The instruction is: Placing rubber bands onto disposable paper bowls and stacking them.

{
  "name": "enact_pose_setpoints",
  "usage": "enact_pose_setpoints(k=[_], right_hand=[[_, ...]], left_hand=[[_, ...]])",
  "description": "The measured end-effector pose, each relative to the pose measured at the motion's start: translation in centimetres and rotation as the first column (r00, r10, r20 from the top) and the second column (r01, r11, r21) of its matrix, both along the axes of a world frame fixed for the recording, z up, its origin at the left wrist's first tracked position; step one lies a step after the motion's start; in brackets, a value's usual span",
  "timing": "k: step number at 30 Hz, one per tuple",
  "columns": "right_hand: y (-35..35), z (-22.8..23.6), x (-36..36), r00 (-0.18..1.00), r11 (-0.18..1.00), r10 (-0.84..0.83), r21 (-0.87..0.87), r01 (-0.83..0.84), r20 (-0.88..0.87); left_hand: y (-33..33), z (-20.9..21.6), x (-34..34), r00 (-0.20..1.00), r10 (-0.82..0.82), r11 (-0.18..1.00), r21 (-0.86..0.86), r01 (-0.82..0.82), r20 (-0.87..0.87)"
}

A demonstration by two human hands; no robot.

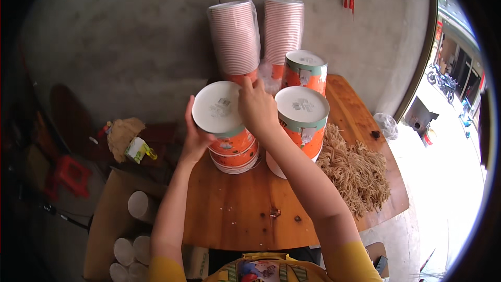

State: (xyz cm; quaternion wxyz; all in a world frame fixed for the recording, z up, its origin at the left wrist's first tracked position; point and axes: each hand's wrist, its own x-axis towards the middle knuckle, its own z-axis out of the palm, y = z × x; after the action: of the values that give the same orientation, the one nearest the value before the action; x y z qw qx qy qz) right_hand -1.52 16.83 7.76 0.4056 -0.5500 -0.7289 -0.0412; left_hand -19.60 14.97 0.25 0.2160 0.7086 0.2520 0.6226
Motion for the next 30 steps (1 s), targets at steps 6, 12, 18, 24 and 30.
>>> enact_pose_setpoints(k=[6,12,18,24,30], right_hand=[[-1.8,1.7,2.0,0.991,0.984,0.109,0.13,-0.118,0.072],[-4.6,2.8,10.2,0.974,0.977,-0.043,0.213,-0.006,0.224],[-3.7,2.3,14.1,0.966,0.933,0.137,-0.356,-0.052,0.218],[-3.8,1.4,14.7,0.939,0.956,0.256,-0.207,-0.21,0.23],[-4.4,0.7,13.9,0.974,0.979,0.201,0.004,-0.203,0.104]], left_hand=[[1.8,0.0,-0.3,0.996,-0.076,0.98,-0.182,0.084,0.055],[1.6,-4.7,-1.7,0.999,-0.045,0.978,-0.204,0.043,-0.004],[1.0,-5.4,-1.5,0.992,0.062,0.97,-0.228,-0.085,-0.106],[-1.1,-4.7,0.6,0.894,0.403,0.903,-0.074,-0.423,-0.196],[-7.0,-6.1,10.3,0.876,0.407,0.905,0.24,-0.35,-0.257]])
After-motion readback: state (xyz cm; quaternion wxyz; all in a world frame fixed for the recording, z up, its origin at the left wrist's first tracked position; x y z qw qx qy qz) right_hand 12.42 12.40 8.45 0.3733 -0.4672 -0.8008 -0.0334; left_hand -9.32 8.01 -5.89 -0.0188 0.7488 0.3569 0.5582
